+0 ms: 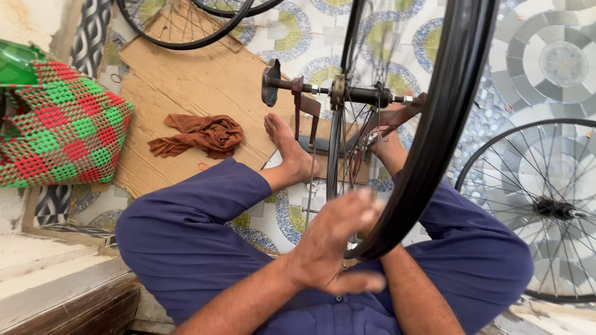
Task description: The person works on a bicycle wheel by using a wrench and by hand, adjusting components on a truing stand while sitting on the floor.
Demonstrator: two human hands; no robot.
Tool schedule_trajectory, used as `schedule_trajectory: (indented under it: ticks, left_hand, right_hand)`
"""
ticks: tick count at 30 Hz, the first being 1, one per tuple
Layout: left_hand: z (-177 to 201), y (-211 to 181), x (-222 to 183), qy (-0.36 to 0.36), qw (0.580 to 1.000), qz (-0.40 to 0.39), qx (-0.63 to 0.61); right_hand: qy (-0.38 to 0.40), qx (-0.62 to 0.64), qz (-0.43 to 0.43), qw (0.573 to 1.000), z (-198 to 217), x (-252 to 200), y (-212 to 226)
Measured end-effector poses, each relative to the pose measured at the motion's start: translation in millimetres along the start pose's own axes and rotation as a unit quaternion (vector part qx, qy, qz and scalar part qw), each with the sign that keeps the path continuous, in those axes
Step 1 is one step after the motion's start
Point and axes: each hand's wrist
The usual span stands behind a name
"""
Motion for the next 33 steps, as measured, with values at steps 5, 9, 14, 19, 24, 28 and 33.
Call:
schedule_trajectory:
  ticks: [5, 9, 14, 19, 24, 28, 33]
  left_hand:
    - [-1, 11, -73, -0.025, 0.989, 0.13, 0.064]
    - [4, 6, -76, 0.04, 0.974, 0.143, 0.171]
    - [1, 6, -68, 0.098, 0.968, 0.128, 0.194]
    - [11, 16, -66, 0.082, 0.98, 0.14, 0.112]
    - [26, 55, -90, -0.061, 0.968, 0.244, -0.012]
    - [23, 105, -118, -0.286, 0.838, 0.456, -0.092]
    - [13, 128, -138, -0.362, 0.748, 0.525, -0.184]
  right_hand:
    - [-0.005, -0.005, 0.027, 1.0, -10, -9, 3]
    - [-0.032, -0.011, 0.046, 0.998, -12, -14, 4]
    - [-0.234, -0.083, 0.186, 0.951, -22, -19, -13]
    - [0.013, -0.055, 0.042, 0.997, -17, -4, -9]
    - [0.062, -0.048, 0.105, 0.991, -14, -1, 1]
    - [-0.004, -0.024, 0.155, 0.988, -21, 0, 42]
    - [-0.129, -0.099, 0.296, 0.941, -8, -7, 111]
Point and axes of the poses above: each hand's wrist, its own x-axis towards the middle knuckle, its own z-axis out of the back of the hand, y = z × x, and after that the axes turned 5 degrees about -z, right-handed
